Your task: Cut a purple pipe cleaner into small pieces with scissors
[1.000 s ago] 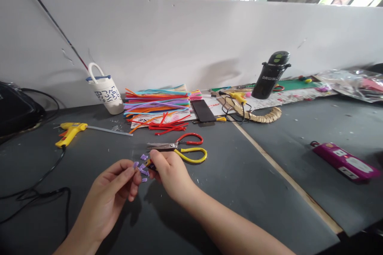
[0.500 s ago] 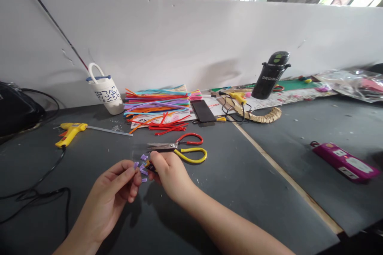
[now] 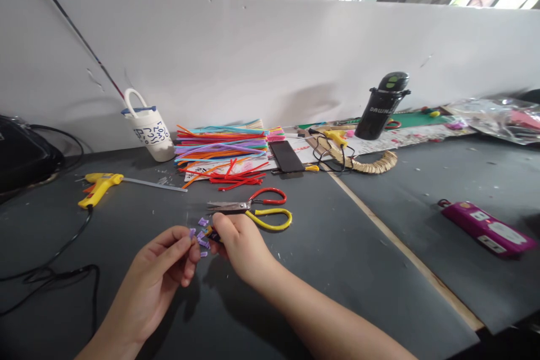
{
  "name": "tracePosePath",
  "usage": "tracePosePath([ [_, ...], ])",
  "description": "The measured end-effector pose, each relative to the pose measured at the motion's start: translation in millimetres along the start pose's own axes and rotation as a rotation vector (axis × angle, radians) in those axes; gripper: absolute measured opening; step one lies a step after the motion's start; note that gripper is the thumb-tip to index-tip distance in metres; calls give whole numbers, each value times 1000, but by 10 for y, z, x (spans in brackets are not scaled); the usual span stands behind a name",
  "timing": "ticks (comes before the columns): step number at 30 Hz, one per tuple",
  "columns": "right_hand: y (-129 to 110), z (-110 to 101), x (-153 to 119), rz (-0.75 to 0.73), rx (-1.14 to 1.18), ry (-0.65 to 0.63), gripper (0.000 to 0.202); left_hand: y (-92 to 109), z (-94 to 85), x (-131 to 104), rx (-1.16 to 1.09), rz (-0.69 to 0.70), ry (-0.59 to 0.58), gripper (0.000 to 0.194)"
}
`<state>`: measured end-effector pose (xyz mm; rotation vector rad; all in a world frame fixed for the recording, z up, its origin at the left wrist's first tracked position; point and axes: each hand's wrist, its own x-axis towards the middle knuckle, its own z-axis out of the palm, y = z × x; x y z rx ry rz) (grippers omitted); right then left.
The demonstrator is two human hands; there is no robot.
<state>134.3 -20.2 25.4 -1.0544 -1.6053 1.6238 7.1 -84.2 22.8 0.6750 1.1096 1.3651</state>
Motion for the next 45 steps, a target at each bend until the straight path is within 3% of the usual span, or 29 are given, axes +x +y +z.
tracePosePath([
  [22,27,-22,-8,-3,-92,-43,46,3,-22,4,-22,-36,-32,14],
  [33,-19,-45,-14,-59,28,-31,50,-7,-24,15,-7,-29,-37,14],
  [37,-49,-61,-25,-183,164,-80,26,-17,-22,20,32,10,-11,12],
  [40,-38,-61,-12,-194,227,-73,10,-17,-21,15,23,-1,-28,13],
  [45,3,-57,19,-157,254,-78,13,-33,-40,18,-53,-74,-101,15],
])
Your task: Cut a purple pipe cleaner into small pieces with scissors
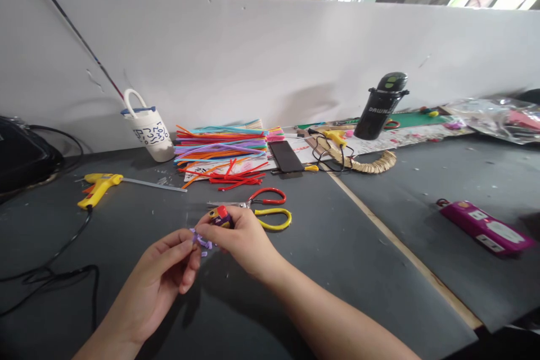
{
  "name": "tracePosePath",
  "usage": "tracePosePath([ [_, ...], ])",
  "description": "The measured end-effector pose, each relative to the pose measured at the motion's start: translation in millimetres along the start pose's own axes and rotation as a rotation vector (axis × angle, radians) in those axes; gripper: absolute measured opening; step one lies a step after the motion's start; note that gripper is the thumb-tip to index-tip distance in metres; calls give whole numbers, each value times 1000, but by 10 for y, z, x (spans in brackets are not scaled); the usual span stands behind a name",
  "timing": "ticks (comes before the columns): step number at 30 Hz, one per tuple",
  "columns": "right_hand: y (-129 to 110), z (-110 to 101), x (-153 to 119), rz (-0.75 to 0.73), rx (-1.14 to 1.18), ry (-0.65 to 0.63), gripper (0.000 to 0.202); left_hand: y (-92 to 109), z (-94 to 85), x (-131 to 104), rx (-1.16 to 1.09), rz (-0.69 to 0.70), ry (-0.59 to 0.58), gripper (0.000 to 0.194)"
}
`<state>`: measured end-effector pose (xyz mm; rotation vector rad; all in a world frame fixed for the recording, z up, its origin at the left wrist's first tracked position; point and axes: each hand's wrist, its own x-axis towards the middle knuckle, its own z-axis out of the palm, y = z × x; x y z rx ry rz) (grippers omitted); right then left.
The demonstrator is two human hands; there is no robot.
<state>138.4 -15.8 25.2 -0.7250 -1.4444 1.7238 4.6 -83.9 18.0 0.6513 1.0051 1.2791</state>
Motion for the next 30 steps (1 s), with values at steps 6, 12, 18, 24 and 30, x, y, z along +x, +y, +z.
tracePosePath([
  [6,-18,26,-20,-29,-99,20,10,-23,-23,12,-70,-48,-18,12],
  [12,-25,35,-34,-80,-144,44,6,-26,-36,12,-105,-61,-21,9],
  [18,11,12,0,6,-4,-6,12,-23,-35,13,-111,-63,-32,9],
  [24,-2,59,-18,-70,-85,23,8,-22,-30,23,-130,-78,-30,8],
  [30,-5,31,-45,-174,-195,17,5,-2,-15,4,-167,-94,-66,17],
])
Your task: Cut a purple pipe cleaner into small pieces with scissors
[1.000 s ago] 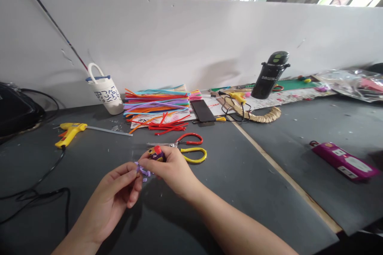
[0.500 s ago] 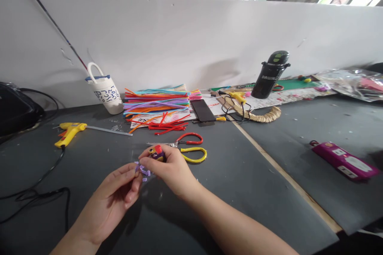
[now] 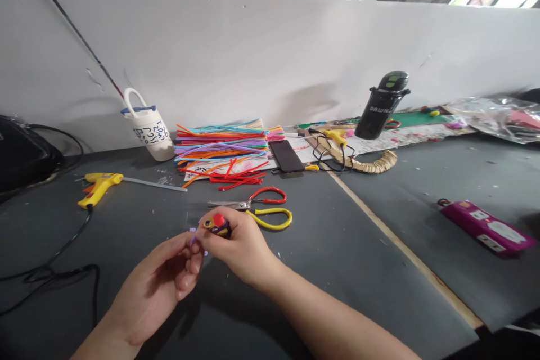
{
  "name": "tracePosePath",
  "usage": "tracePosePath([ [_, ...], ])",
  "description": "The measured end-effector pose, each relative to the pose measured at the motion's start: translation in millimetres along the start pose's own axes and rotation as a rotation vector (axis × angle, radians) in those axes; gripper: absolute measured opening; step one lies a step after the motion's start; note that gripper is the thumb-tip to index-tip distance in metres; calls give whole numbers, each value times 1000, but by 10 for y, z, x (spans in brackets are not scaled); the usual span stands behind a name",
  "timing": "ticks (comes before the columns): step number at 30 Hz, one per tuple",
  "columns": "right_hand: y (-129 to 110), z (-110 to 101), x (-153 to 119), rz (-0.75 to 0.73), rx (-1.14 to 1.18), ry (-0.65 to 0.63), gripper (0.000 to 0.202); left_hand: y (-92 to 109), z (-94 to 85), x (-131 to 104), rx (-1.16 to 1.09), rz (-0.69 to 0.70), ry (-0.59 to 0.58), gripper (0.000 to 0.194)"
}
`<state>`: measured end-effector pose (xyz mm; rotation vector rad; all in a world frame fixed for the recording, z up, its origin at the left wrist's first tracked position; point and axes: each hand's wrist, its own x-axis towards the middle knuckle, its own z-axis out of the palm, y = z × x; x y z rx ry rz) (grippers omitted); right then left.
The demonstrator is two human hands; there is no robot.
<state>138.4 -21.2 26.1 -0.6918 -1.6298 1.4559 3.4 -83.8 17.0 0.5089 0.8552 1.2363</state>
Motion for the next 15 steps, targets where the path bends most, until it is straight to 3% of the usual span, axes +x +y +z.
tracePosePath([
  [7,-10,-16,11,43,81,9,7,16,34,-9,181,129,96,17],
  [15,-32,13,6,97,155,8,3,-24,133,-61,605,498,368,8],
])
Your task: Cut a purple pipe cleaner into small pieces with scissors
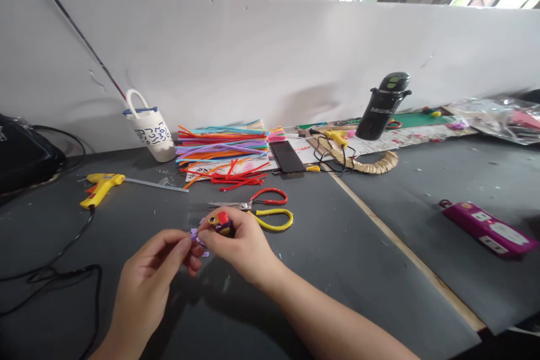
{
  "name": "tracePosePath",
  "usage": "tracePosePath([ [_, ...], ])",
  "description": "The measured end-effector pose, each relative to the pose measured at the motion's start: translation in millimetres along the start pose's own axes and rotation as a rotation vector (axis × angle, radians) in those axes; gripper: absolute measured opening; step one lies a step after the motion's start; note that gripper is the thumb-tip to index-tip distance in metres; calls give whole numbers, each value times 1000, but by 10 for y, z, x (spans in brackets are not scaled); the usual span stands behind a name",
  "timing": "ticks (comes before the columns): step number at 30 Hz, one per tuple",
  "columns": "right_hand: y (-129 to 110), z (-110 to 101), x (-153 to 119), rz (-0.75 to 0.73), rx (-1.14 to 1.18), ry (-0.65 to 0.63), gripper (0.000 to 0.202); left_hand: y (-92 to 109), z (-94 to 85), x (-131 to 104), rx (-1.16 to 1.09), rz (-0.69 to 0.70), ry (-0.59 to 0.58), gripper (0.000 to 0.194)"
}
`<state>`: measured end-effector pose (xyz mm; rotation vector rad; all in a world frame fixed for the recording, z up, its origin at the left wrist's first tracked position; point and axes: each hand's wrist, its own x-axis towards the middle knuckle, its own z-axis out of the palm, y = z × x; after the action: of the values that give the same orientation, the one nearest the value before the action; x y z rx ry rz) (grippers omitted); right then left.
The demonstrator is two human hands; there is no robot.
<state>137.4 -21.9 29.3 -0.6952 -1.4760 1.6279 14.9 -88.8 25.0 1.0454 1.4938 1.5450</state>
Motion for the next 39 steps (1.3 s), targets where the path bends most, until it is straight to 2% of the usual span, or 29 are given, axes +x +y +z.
tracePosePath([
  [3,-14,1,-10,-20,-5,1,3,33,27,-42,101,91,77,9],
  [8,9,2,-5,-38,-105,-2,3,49,30,-54,152,107,63,11],
  [15,11,5,26,-35,-197,14,6,6,-22,24,61,0,-49,8],
  [19,59,-13,65,2,-224,15,7,-75,-73,113,-108,-135,-188,12],
  [22,125,-20,94,20,-262,8,7,-131,-105,176,-133,-245,-263,15],
  [24,165,-43,116,32,-304,7,6,-150,-148,231,-48,-281,-280,17],
  [26,197,-97,147,33,-415,30,7,-164,-224,308,163,-223,-247,17],
  [29,236,-215,208,12,-635,75,8,-212,-376,450,679,75,-117,11],
  [31,267,-278,245,-7,-717,63,7,-270,-461,529,896,142,-96,14],
  [34,327,-303,272,-43,-794,25,11,-364,-512,591,954,152,-85,15],
  [39,397,-270,268,-66,-870,-2,14,-426,-491,611,947,163,-75,18],
])
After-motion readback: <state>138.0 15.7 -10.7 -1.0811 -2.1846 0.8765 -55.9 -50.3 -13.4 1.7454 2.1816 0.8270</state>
